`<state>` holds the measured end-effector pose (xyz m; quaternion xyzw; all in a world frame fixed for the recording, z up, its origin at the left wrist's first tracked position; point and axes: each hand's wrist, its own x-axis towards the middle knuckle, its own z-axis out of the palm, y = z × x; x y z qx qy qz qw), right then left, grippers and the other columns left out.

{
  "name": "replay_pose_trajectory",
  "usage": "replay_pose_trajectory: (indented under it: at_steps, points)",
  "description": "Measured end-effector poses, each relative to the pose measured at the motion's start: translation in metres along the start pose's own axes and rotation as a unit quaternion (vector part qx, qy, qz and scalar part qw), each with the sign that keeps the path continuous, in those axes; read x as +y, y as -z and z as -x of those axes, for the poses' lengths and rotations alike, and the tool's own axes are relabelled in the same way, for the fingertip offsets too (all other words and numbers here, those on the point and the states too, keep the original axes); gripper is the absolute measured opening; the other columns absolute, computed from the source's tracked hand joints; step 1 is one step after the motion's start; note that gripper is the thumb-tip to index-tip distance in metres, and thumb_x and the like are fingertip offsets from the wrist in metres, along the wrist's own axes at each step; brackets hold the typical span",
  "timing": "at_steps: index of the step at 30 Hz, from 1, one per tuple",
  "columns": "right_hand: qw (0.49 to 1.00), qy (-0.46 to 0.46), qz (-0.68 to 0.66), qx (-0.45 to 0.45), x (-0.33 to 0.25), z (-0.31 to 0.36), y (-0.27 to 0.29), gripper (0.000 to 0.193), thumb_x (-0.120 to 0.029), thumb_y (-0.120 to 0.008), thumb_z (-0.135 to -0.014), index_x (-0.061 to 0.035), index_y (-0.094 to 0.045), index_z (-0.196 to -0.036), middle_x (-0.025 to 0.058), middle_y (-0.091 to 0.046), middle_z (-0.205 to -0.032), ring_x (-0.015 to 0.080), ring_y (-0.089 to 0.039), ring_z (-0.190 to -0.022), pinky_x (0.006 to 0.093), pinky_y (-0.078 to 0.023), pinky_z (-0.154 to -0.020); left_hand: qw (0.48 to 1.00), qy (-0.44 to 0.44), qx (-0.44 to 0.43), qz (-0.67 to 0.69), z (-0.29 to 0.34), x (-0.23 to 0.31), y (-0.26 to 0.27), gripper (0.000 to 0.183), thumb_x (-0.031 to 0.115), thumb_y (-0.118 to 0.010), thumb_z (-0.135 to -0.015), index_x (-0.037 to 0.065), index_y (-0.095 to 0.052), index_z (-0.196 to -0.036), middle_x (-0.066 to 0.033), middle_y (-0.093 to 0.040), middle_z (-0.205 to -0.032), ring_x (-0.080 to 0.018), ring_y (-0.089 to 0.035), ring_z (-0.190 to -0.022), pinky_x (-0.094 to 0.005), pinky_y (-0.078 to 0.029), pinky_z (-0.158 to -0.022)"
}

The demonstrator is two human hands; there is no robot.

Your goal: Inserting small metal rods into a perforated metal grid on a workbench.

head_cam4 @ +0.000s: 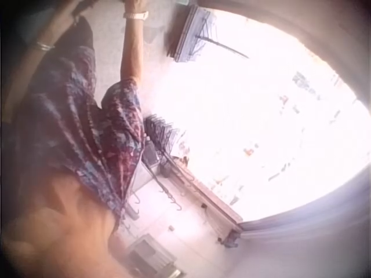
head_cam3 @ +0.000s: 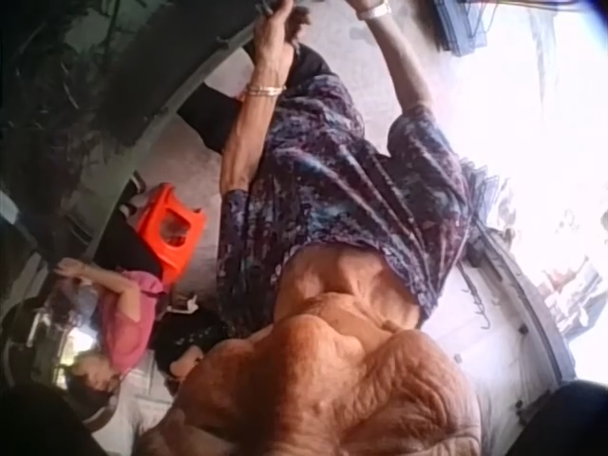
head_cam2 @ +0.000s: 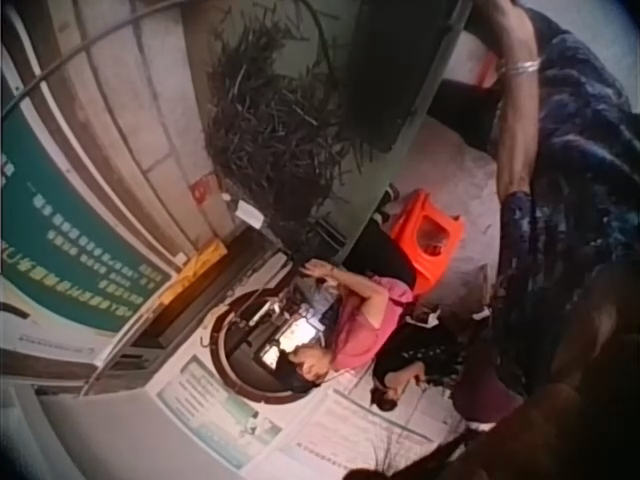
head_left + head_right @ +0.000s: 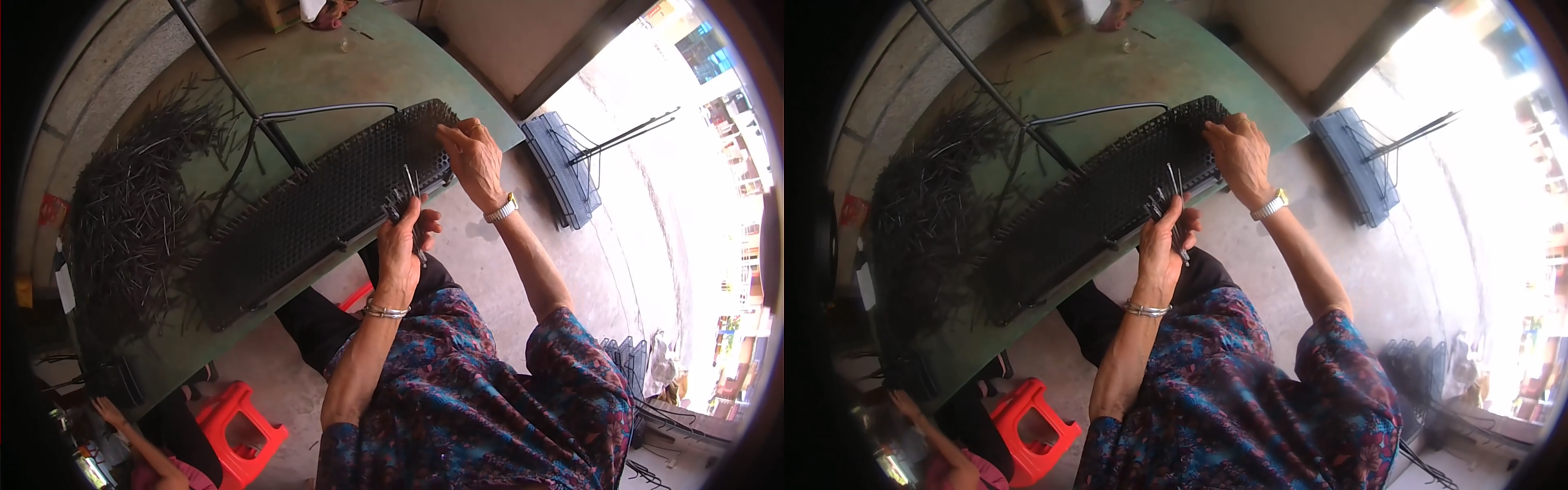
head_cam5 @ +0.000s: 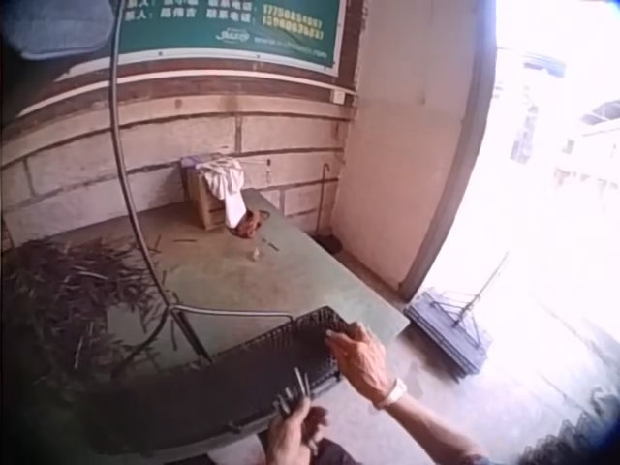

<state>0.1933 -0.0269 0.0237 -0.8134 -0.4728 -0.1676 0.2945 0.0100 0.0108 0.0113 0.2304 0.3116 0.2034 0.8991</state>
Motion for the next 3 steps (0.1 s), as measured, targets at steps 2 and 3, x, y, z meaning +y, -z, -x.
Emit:
replay_pose_trajectory:
  at_steps: [2, 3]
  points:
    - [0.998, -0.002, 0.058, -0.008, -0.0091, 0.0014, 0.0059, 0.029, -0.026, -0.07, -0.087, -0.0116, -0.071, -0.111, 0.0087, -0.062, -0.099, 0.0261, -0.061, -0.089, 0.0363, -0.048, -0.074, 1.0, -0.005, -0.002, -0.002, 0.0017, 0.0019, 0.0003, 0.026, 0.025, -0.065, -0.094, 0.002, -0.064, -0.106, -0.0073, -0.066, -0.077, -0.0131, -0.06, -0.061, -0.0221, -0.04, -0.046]
    - [0.999, -0.015, 0.028, -0.026, -0.0108, 0.003, 0.0103, 0.04, -0.029, -0.071, -0.086, -0.01, -0.066, -0.121, 0.0096, -0.061, -0.101, 0.0266, -0.06, -0.093, 0.037, -0.047, -0.076, 1.0, -0.008, -0.006, -0.004, 0.0025, 0.0026, -0.0003, 0.026, 0.025, -0.066, -0.094, 0.002, -0.064, -0.107, -0.0074, -0.067, -0.077, -0.0134, -0.06, -0.061, -0.0223, -0.041, -0.046]
